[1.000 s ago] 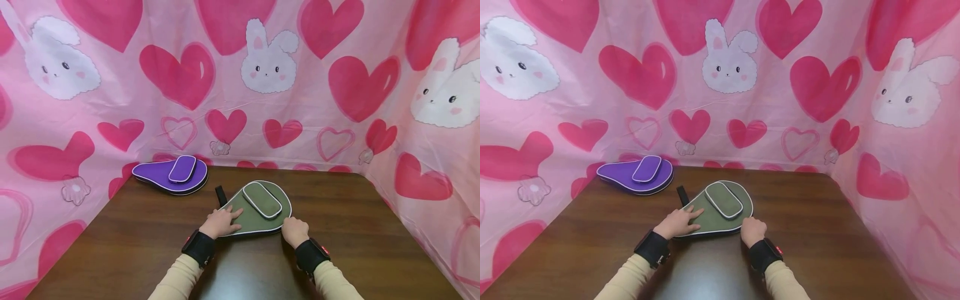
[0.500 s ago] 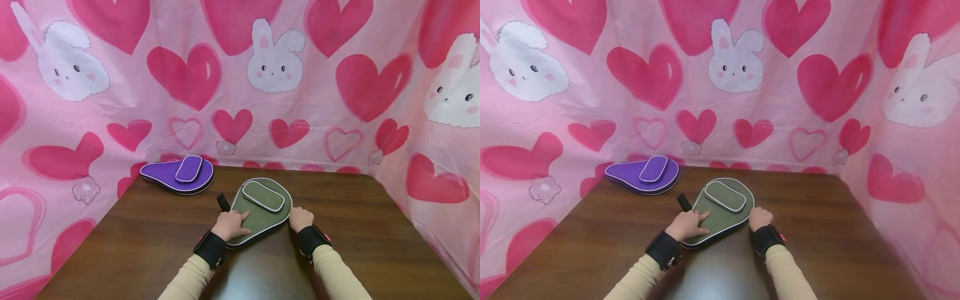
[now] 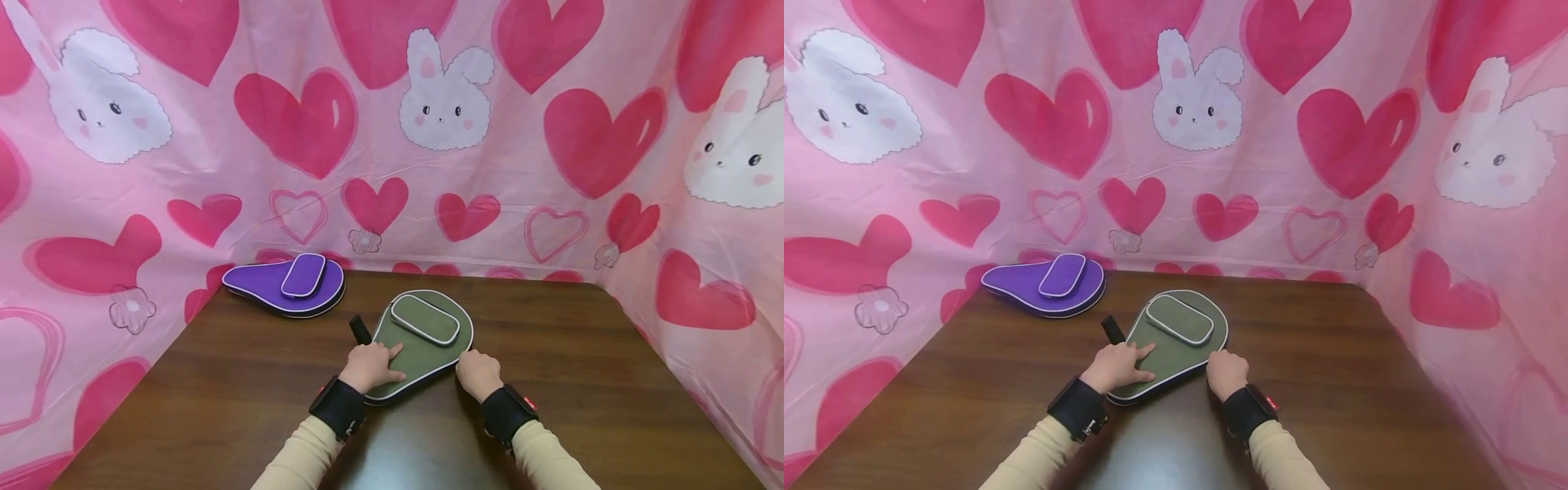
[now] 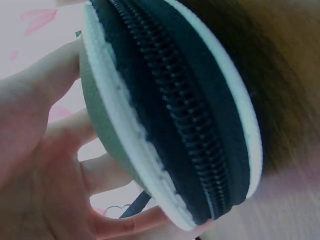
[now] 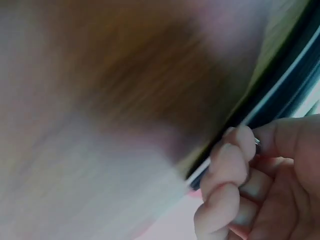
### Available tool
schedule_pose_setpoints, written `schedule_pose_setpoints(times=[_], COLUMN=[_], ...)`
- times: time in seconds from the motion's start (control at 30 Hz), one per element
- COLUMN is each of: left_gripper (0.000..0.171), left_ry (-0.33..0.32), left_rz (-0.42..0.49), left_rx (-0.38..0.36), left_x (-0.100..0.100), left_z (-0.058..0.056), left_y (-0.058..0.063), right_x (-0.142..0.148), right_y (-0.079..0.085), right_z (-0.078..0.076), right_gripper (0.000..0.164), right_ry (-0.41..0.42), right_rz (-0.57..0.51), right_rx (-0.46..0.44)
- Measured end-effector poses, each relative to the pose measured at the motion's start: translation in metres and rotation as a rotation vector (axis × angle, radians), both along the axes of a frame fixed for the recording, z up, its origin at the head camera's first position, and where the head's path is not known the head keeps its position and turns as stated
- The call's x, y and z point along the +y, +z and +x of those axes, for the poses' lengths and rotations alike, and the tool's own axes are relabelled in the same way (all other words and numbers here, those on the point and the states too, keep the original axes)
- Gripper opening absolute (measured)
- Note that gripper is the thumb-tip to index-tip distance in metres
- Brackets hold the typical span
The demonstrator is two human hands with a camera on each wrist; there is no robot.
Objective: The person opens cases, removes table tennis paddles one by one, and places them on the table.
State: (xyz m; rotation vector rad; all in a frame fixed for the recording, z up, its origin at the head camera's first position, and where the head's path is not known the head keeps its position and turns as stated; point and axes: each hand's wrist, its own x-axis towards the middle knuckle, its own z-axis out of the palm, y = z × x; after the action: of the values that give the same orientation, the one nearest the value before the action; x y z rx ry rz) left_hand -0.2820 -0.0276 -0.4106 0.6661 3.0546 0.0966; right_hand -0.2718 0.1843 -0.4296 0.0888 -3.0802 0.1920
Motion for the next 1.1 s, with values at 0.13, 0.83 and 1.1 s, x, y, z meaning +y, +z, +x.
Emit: schedule_pose_setpoints(times=[0.13, 0.83, 1.1], left_gripper=[0.061, 0.063, 0.066], left_ry=[-0.003, -0.129, -0.184], left_rz=[-0.011, 0.055, 0.106], left_rx=[0.009, 0.083, 0.115], left_x=[0.0, 0.004, 0.014], left_z=[0.001, 0.014, 0.02], left_y=[0.001, 0.003, 0.002], right_x=[-0.011, -0.013, -0.001], right_y=[0.002, -0.002, 0.0], right_z=[0.007, -0.014, -0.022], right_gripper=[0.019, 0.021, 0.023], right_ry=[0.023, -0.031, 0.019], right_rz=[0.008, -0.017, -0.043], right_rx=[-0.029, 0.001, -0.003])
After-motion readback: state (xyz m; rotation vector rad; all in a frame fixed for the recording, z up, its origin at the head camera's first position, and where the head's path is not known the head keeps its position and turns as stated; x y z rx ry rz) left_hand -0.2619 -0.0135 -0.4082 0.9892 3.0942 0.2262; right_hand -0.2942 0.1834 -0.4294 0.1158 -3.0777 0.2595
